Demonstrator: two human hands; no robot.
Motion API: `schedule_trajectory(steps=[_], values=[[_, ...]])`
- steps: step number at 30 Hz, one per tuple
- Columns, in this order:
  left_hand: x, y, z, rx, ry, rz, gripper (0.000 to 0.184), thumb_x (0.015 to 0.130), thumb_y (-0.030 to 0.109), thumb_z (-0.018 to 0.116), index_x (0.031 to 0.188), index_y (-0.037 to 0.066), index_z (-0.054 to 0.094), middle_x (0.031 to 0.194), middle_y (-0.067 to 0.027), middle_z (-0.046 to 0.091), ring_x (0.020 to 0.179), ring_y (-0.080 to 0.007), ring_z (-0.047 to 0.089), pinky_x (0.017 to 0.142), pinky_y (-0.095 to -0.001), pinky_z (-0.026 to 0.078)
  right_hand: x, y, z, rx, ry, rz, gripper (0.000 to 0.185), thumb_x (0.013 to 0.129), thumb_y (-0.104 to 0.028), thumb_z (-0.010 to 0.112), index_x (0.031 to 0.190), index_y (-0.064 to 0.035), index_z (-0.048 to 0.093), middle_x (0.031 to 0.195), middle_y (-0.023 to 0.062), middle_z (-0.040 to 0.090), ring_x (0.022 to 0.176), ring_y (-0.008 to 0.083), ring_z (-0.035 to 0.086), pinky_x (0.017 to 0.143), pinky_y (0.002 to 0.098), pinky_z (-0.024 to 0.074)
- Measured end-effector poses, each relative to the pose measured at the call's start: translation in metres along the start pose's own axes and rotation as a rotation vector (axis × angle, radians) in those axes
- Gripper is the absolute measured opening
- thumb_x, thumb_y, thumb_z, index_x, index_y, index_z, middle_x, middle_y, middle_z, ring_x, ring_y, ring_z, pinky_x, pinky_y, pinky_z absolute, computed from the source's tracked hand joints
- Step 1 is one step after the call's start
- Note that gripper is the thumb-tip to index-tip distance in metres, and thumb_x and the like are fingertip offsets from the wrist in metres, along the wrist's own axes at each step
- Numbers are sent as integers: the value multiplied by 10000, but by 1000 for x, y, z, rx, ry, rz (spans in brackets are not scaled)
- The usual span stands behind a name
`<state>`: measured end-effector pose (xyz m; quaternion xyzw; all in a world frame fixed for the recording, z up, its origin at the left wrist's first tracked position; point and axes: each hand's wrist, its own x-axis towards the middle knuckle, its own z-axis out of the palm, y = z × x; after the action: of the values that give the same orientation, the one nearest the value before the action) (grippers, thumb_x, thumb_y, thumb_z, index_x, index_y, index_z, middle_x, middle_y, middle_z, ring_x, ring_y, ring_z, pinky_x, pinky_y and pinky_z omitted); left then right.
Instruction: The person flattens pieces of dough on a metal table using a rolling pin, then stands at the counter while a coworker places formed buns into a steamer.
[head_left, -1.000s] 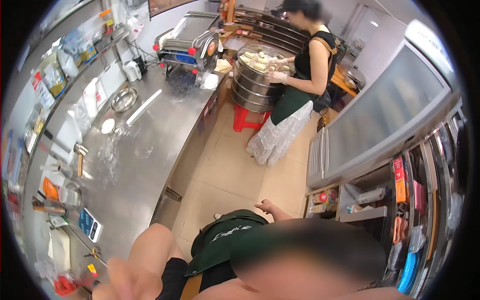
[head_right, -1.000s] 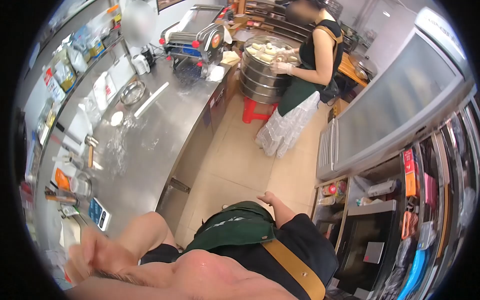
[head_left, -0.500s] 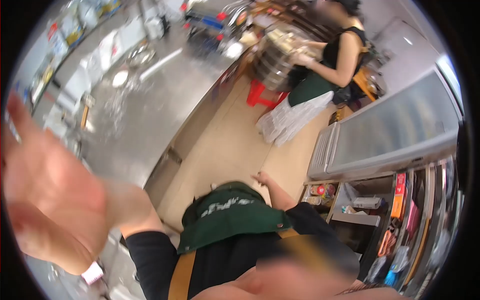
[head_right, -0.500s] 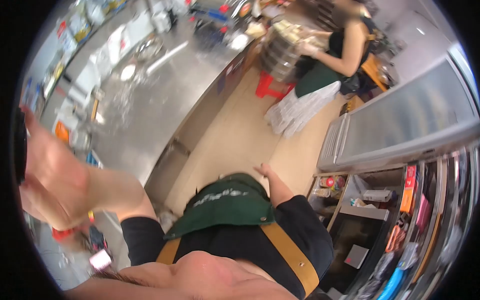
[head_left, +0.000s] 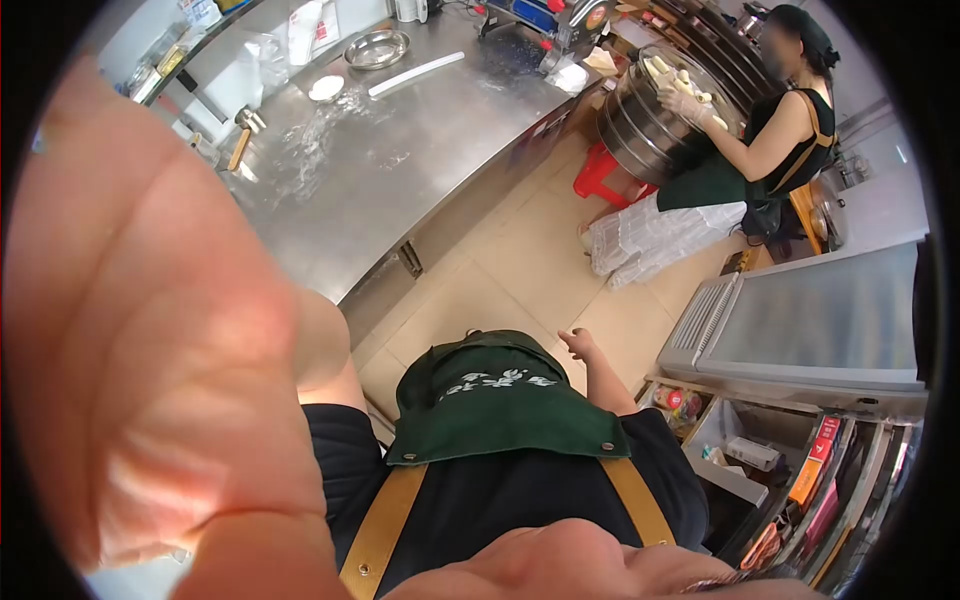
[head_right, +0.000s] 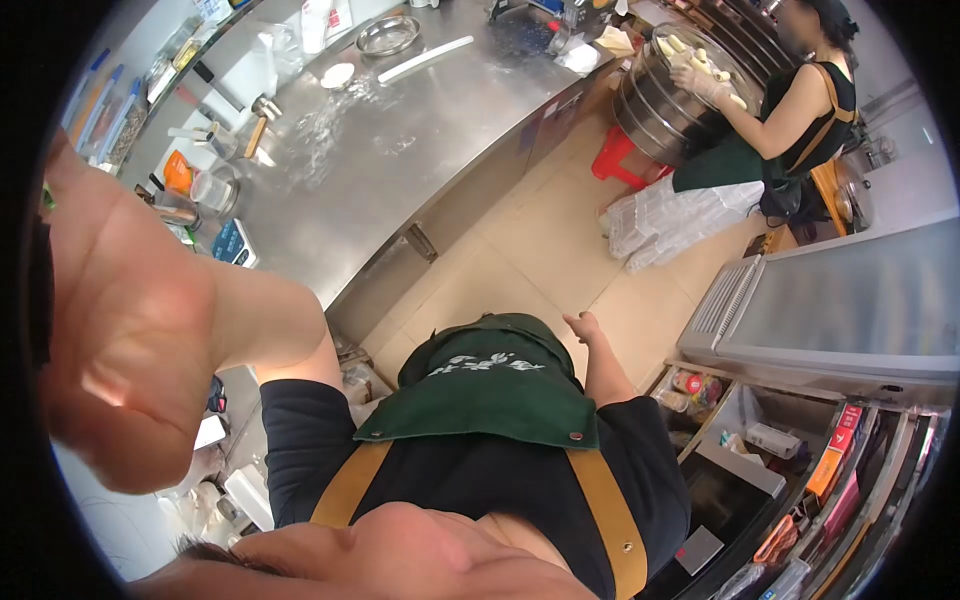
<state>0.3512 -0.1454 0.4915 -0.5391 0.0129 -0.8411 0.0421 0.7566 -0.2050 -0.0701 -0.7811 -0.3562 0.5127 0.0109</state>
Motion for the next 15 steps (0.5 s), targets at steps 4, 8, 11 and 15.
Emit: schedule_trajectory(steps=[4, 8, 11, 15], values=[[-5, -7, 0, -6, 10, 10, 368, 923, 331, 494, 1194, 82, 507, 1204, -49, 538, 1106, -272, 489, 1097, -564, 213, 6, 6, 9, 13, -6, -21, 871, 844, -451, 673, 1414, 85, 291, 1206, 271, 557, 960, 318, 630, 778, 451, 554], [-12, -8, 4, -17, 23, 23, 351, 917, 315, 504, 1178, 81, 514, 1199, -52, 540, 1102, -274, 495, 1095, -564, 218, 4, 2, 12, 39, -9, -19, 869, 838, -457, 680, 1413, 76, 304, 1202, 266, 564, 959, 318, 634, 762, 443, 564], [-15, -8, 6, -23, 29, 33, 339, 912, 304, 512, 1167, 81, 518, 1195, -54, 542, 1099, -276, 500, 1094, -564, 223, -3, 6, 9, 38, -10, 9, 853, 843, -450, 678, 1411, 72, 314, 1198, 262, 567, 955, 315, 635, 755, 439, 564], [-16, -5, 4, -18, 34, 30, 322, 905, 289, 522, 1151, 81, 524, 1190, -57, 545, 1094, -279, 505, 1092, -564, 229, -9, 10, 8, 51, -21, 37, 840, 852, -442, 669, 1407, 80, 315, 1221, 263, 557, 983, 328, 637, 764, 443, 560]])
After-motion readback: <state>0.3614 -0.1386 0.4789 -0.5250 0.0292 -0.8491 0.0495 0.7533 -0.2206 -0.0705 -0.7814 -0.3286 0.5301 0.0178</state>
